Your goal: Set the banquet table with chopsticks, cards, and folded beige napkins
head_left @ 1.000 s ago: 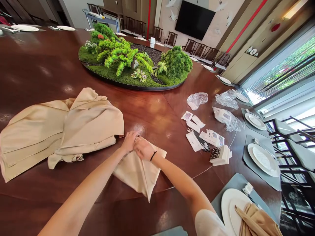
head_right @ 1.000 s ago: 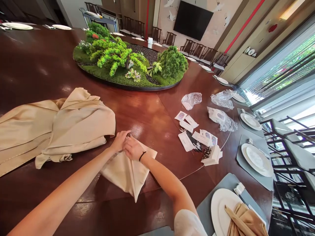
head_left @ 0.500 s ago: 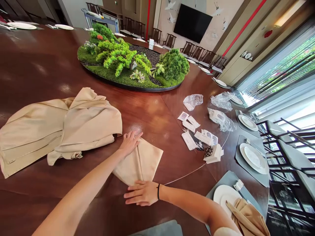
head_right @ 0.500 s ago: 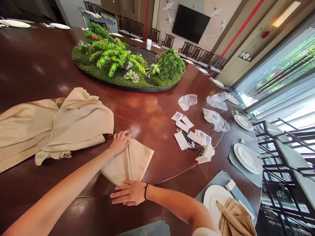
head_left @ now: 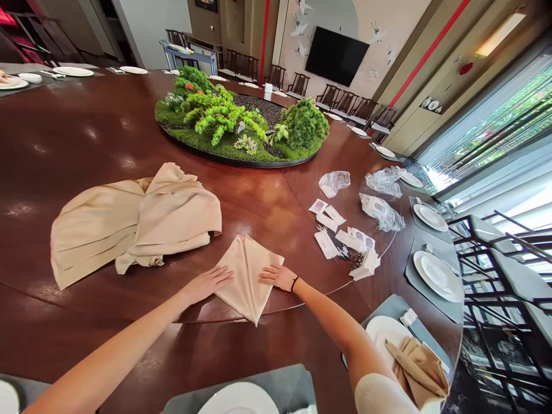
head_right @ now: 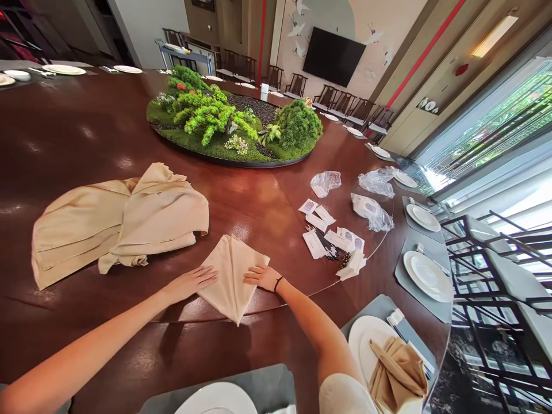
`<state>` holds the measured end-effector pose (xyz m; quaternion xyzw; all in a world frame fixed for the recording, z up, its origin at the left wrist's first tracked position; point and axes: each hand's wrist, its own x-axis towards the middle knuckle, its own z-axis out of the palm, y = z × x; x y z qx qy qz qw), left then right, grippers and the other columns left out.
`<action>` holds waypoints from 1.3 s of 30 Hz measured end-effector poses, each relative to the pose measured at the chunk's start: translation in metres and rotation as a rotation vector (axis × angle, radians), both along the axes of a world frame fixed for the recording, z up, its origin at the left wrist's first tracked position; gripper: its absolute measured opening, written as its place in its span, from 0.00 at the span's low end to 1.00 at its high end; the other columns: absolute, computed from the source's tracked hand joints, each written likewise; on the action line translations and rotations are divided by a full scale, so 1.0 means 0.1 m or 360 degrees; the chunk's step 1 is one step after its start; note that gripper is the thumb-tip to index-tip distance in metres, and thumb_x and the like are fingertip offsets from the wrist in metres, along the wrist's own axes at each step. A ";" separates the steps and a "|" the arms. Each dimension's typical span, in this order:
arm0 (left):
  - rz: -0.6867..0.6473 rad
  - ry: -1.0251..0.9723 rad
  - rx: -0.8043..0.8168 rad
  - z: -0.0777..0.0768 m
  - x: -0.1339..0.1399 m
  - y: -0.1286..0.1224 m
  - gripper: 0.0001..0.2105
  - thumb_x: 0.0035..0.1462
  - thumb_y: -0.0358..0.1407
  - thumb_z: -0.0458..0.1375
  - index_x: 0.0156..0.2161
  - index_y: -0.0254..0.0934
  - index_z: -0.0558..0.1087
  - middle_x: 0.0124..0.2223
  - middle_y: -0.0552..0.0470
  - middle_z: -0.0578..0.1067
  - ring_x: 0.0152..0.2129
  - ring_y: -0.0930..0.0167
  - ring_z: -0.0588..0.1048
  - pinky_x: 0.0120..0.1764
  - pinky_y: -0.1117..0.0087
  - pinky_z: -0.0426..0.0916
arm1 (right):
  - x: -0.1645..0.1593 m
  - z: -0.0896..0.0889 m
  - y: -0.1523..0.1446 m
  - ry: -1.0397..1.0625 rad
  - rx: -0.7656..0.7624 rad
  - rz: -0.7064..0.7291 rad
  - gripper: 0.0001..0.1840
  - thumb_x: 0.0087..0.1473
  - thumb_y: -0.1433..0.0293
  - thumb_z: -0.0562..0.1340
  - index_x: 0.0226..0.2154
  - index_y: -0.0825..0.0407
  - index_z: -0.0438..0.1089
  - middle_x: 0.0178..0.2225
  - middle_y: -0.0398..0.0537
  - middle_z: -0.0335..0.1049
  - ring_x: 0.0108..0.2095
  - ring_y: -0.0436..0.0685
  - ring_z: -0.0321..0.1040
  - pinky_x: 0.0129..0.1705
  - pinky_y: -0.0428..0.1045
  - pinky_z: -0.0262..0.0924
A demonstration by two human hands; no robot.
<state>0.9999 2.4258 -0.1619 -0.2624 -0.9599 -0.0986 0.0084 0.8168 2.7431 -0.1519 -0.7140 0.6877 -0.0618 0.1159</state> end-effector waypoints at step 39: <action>0.1327 -0.0570 0.0754 0.11 -0.14 0.27 0.18 0.58 0.48 0.47 0.24 0.38 0.65 0.24 0.52 0.71 0.23 0.69 0.69 0.27 0.71 0.53 | -0.05 0.19 -0.69 -0.0682 0.0294 -0.1320 0.11 0.47 0.68 0.68 0.36 0.52 0.75 0.33 0.44 0.74 0.34 0.53 0.67 0.34 0.44 0.54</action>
